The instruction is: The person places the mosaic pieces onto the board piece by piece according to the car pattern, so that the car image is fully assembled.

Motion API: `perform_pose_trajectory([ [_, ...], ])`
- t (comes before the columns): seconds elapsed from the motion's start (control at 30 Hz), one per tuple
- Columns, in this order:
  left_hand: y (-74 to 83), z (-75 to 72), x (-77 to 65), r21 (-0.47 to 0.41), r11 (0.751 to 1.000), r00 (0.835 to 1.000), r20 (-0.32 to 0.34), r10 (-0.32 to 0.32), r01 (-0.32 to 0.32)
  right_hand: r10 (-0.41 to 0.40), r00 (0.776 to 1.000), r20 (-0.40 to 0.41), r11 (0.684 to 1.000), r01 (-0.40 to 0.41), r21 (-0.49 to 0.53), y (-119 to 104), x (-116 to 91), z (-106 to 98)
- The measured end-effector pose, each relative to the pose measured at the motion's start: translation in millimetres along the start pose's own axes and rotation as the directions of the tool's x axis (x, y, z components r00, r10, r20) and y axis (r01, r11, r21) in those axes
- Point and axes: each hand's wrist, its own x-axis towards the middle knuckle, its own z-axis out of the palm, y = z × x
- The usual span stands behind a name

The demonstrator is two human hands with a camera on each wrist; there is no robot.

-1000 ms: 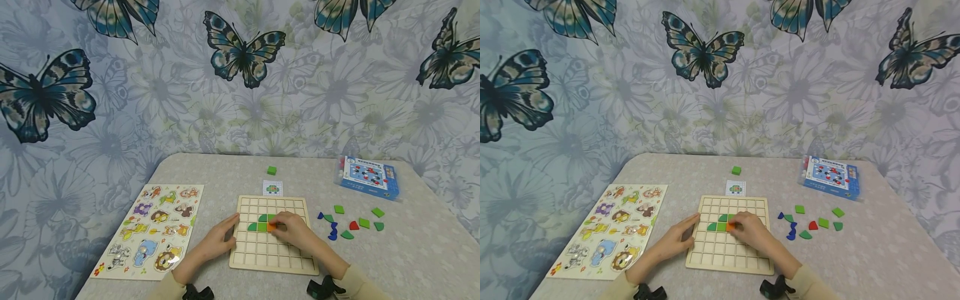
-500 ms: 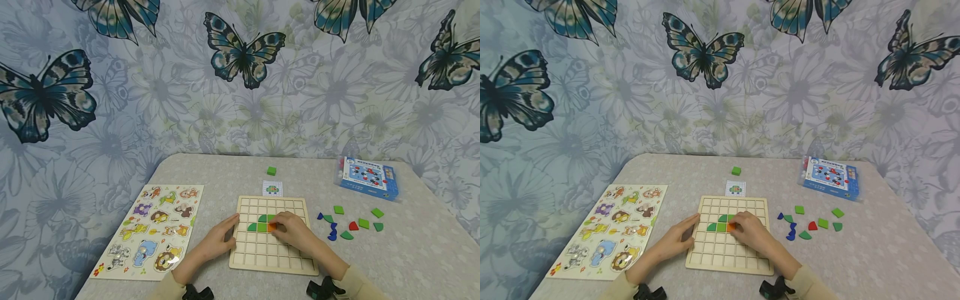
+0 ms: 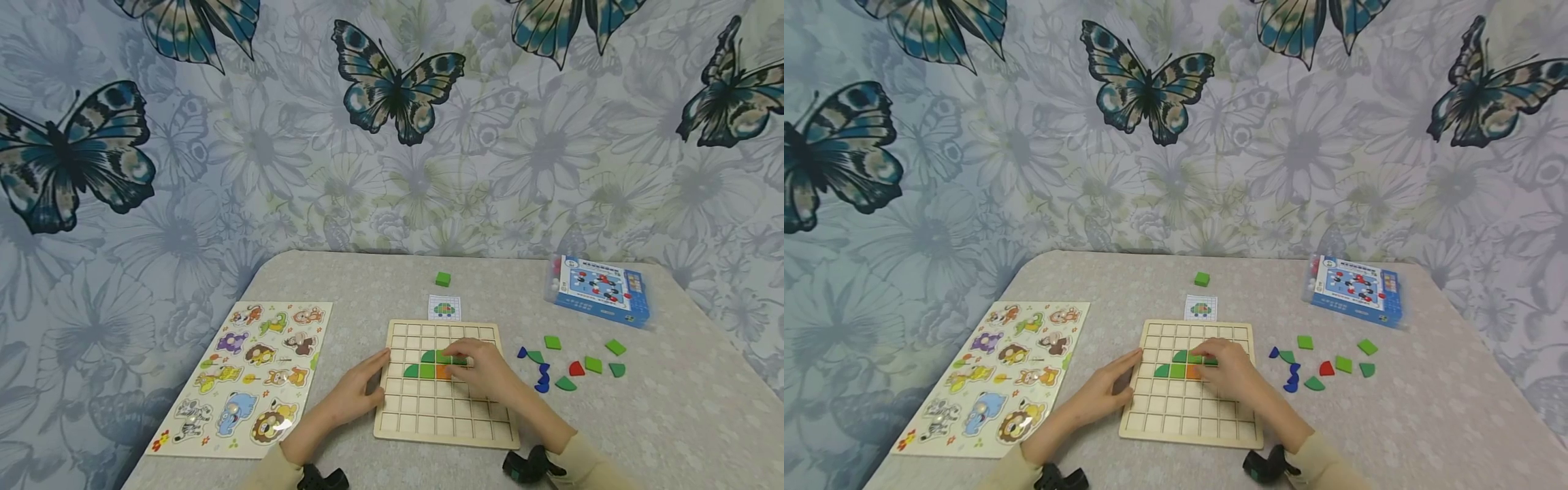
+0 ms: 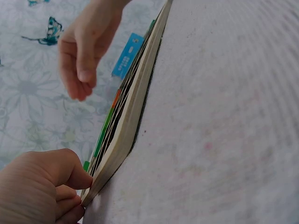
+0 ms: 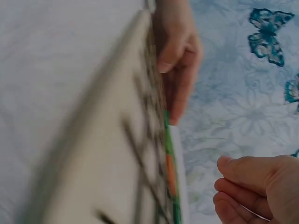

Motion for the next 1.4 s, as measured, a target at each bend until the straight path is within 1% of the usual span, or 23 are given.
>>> perform_pose_trajectory([
  [0.1, -0.1, 0.2, 0.1, -0.002, 1.000, 1.000, -0.001, 0.003, -0.003, 0.007, 0.999, -0.052, 1.000, -0.007, 0.000, 3, 0, -19],
  [0.2, 0.1, 0.0, 0.3, -0.009, 1.000, 1.000, -0.001, 0.002, -0.002, 0.031, 0.993, -0.111, 0.998, -0.037, -0.052, 12, -6, -42],
  [0.27, 0.4, -0.4, 0.4, -0.007, 1.000, 1.000, -0.001, -0.001, 0.001, 0.057, 0.987, -0.148, 0.994, -0.070, -0.089, 20, -15, -57],
  [0.37, 0.9, -0.8, 0.3, -0.006, 1.000, 1.000, 0.002, -0.008, 0.008, 0.130, 0.974, -0.186, 0.980, -0.155, -0.124, 33, -33, -78],
  [0.5, 1.4, -1.4, 0.0, -0.011, 1.000, 1.000, -0.002, -0.013, 0.013, 0.236, 0.949, -0.209, 0.952, -0.269, -0.145, 47, -56, -99],
  [0.57, 1.3, -1.3, -0.1, -0.010, 1.000, 1.000, -0.005, -0.012, 0.012, 0.277, 0.938, -0.210, 0.937, -0.312, -0.155, 52, -65, -107],
  [0.63, 1.0, -0.9, -0.2, -0.007, 1.000, 1.000, -0.007, -0.010, 0.010, 0.305, 0.929, -0.210, 0.925, -0.342, -0.169, 55, -73, -114],
  [0.7, 0.6, -0.4, -0.2, -0.004, 1.000, 1.000, -0.005, -0.009, 0.009, 0.320, 0.925, -0.203, 0.916, -0.357, -0.182, 58, -79, -120],
  [0.9, -0.2, -0.6, 0.6, -0.002, 1.000, 1.000, -0.008, -0.004, 0.004, 0.366, 0.913, -0.179, 0.892, -0.399, -0.211, 67, -96, -130],
  [1.0, 0.6, -2.2, 1.1, -0.006, 1.000, 1.000, -0.013, -0.008, 0.008, 0.401, 0.904, -0.148, 0.879, -0.425, -0.217, 72, -101, -131],
  [1.07, 1.4, -3.1, 1.2, -0.009, 1.000, 1.000, -0.013, -0.011, 0.011, 0.411, 0.902, -0.130, 0.874, -0.430, -0.226, 75, -104, -128],
  [1.2, 1.5, -2.6, 1.3, -0.007, 1.000, 1.000, -0.005, -0.005, 0.005, 0.410, 0.904, -0.120, 0.870, -0.427, -0.247, 83, -110, -121],
  [1.4, -0.2, 0.4, 0.4, -0.007, 1.000, 1.000, -0.001, -0.007, 0.007, 0.387, 0.909, -0.153, 0.868, -0.415, -0.273, 88, -110, -115],
])
